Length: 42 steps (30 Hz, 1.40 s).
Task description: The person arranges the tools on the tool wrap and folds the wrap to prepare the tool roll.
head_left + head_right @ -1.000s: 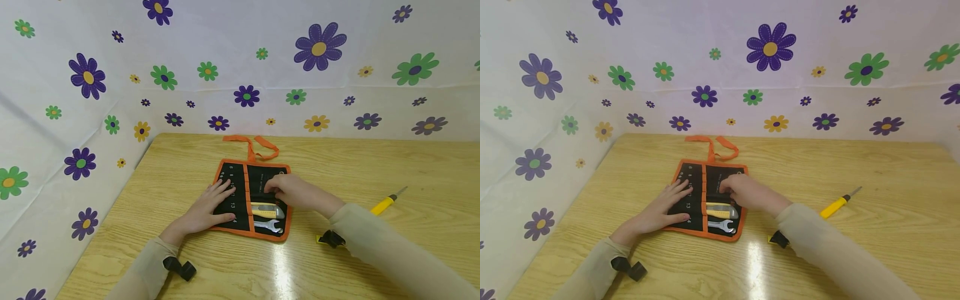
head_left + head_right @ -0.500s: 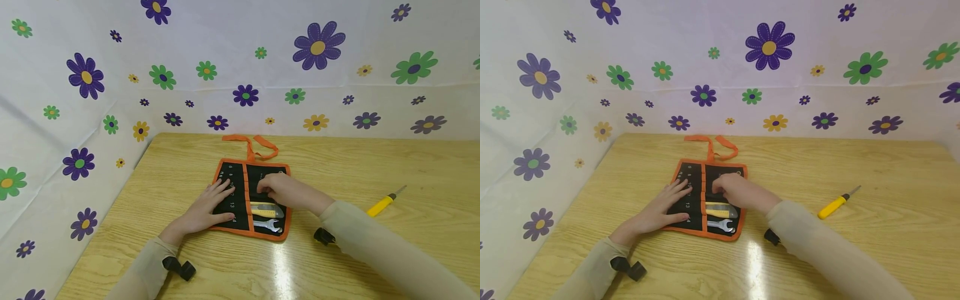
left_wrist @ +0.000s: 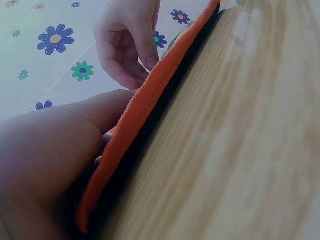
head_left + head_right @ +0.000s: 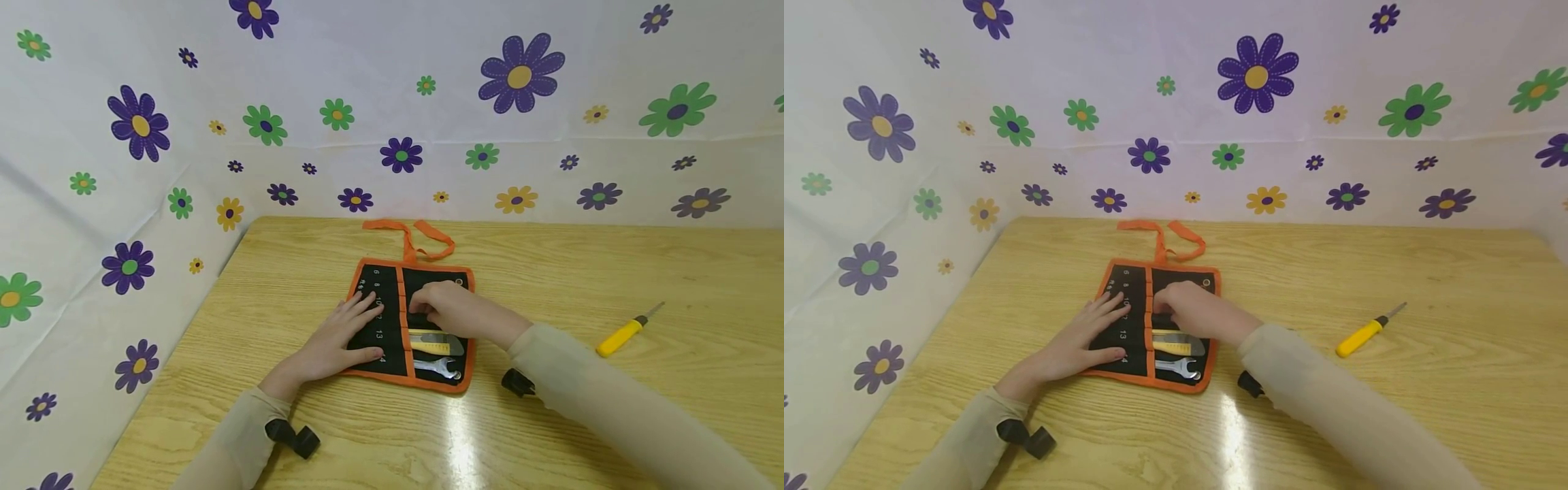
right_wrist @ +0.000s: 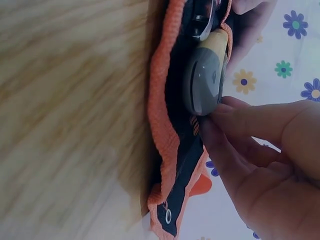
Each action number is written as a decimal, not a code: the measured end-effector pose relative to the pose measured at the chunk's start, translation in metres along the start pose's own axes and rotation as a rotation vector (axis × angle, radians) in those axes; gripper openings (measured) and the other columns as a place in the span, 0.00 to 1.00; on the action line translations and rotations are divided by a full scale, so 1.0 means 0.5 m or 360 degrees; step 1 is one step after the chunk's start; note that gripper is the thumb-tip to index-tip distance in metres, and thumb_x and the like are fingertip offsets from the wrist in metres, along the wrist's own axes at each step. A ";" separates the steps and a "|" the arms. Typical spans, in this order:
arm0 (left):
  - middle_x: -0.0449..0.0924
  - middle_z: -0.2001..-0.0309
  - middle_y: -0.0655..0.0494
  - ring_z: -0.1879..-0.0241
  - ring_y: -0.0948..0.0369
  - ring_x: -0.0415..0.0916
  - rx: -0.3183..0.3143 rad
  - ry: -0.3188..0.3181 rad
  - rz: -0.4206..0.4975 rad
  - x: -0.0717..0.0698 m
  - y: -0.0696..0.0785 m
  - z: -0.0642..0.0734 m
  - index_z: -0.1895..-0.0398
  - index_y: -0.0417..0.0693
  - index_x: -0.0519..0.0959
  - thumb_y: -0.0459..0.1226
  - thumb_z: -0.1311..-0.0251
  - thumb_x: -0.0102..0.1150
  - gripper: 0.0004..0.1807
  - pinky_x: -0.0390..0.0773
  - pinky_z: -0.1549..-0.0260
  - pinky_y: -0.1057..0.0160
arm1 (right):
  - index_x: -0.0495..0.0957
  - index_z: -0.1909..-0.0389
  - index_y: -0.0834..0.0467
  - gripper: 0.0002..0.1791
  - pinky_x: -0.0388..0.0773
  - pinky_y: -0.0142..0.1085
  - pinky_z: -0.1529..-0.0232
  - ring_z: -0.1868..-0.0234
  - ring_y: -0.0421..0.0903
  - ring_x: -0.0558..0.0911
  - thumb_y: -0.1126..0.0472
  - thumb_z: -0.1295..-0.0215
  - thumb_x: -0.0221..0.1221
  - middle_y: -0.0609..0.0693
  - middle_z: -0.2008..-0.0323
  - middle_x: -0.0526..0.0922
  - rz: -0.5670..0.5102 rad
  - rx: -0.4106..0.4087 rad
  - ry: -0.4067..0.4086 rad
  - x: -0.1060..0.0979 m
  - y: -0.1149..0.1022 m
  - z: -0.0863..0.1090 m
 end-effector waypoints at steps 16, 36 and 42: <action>0.42 0.24 0.54 0.26 0.54 0.33 -0.0030 -0.0021 0.0001 0.001 0.002 0.002 0.26 0.50 0.56 0.55 0.38 0.57 0.41 0.36 0.30 0.49 | 0.80 0.55 0.65 0.12 0.80 0.39 0.58 0.59 0.49 0.80 0.76 0.39 0.58 0.53 0.59 0.82 -0.0170 0.0074 0.0060 -0.045 0.048 0.108; 0.43 0.24 0.54 0.26 0.54 0.34 -0.0024 -0.0026 0.0030 0.001 0.000 0.001 0.26 0.49 0.56 0.54 0.37 0.57 0.41 0.35 0.30 0.49 | 0.78 0.50 0.66 0.18 0.80 0.39 0.61 0.58 0.50 0.79 0.69 0.42 0.64 0.54 0.54 0.81 -0.0069 0.0440 0.0185 -0.114 0.194 0.364; 0.43 0.24 0.54 0.26 0.54 0.33 -0.0020 -0.0022 0.0018 0.002 -0.001 0.001 0.26 0.49 0.56 0.54 0.38 0.57 0.41 0.35 0.30 0.49 | 0.81 0.55 0.60 0.19 0.80 0.41 0.61 0.60 0.48 0.80 0.66 0.50 0.71 0.48 0.58 0.82 0.0192 0.0415 0.0249 -0.127 0.214 0.407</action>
Point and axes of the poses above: each hand's wrist, its own z-axis away from the middle knuckle, its own x-axis out of the palm, y = z × x, the point moved 8 cm from there along -z, towards the middle knuckle
